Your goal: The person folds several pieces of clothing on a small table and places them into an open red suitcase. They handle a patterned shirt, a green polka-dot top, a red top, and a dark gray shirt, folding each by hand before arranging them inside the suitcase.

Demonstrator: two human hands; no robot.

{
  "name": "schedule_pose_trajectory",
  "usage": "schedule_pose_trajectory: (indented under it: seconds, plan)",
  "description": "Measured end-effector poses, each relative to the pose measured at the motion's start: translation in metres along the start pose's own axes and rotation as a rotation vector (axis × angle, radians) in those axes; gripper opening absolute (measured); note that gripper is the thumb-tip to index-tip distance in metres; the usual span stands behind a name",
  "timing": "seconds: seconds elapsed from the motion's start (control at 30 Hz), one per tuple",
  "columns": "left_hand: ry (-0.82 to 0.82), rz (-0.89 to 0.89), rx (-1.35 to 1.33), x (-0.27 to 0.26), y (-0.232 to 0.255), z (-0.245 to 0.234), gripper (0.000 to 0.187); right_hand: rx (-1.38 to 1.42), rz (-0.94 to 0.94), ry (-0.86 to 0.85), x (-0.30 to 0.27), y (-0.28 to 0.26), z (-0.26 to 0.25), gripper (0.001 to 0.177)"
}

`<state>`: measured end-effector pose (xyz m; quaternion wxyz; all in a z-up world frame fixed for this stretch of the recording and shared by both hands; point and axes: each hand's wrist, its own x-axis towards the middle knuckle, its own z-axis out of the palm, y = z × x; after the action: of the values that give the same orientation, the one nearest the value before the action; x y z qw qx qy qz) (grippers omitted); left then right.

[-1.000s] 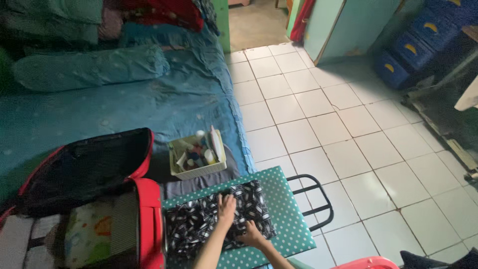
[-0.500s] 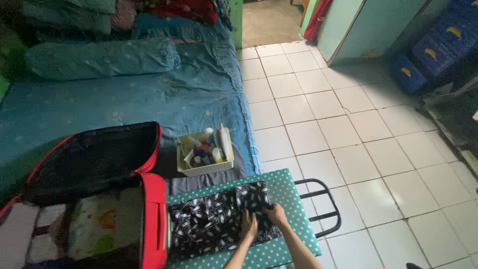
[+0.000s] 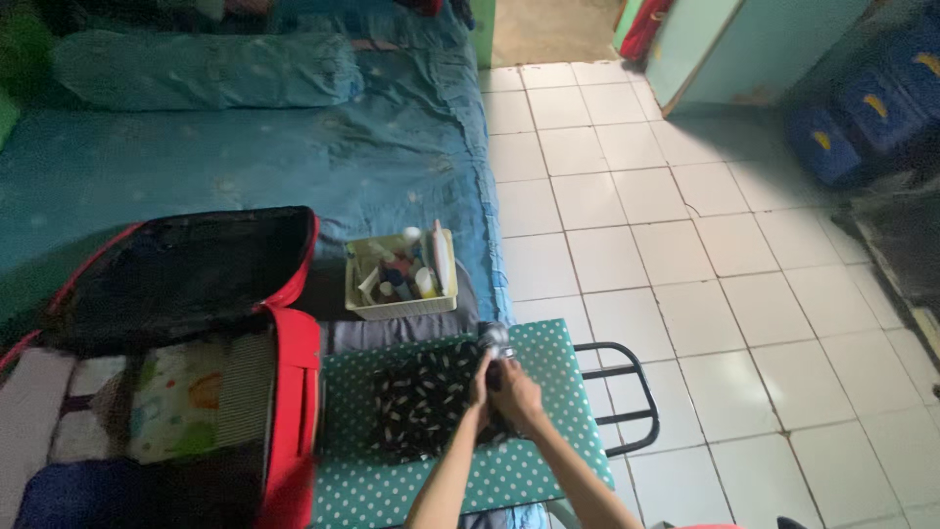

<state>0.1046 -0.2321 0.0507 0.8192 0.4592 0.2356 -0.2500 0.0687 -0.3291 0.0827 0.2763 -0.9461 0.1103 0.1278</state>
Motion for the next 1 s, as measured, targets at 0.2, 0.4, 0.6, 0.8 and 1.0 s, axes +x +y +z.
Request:
schedule_pose_trajectory:
  seconds: [0.2, 0.4, 0.6, 0.8, 1.0]
  plan:
    - [0.326, 0.136, 0.609, -0.019, 0.018, -0.083, 0.063, 0.141, -0.566, 0.184, -0.019, -0.043, 0.064, 0.076]
    - [0.357, 0.846, 0.993, -0.066, -0.011, -0.101, 0.06, 0.298, 0.011, -0.013, -0.019, -0.022, 0.068, 0.027]
    - [0.225, 0.787, 0.977, -0.073, -0.024, -0.091, 0.056, -0.041, 0.144, 0.263, 0.005, 0.029, 0.057, 0.085]
    - [0.21, 0.37, 0.799, -0.052, -0.03, -0.069, 0.066, 0.209, 0.191, 0.066, -0.013, 0.025, 0.038, 0.064]
    - [0.088, 0.181, -0.212, -0.029, -0.014, -0.077, 0.071, 0.132, -0.055, 0.116, -0.047, -0.031, 0.049, 0.069]
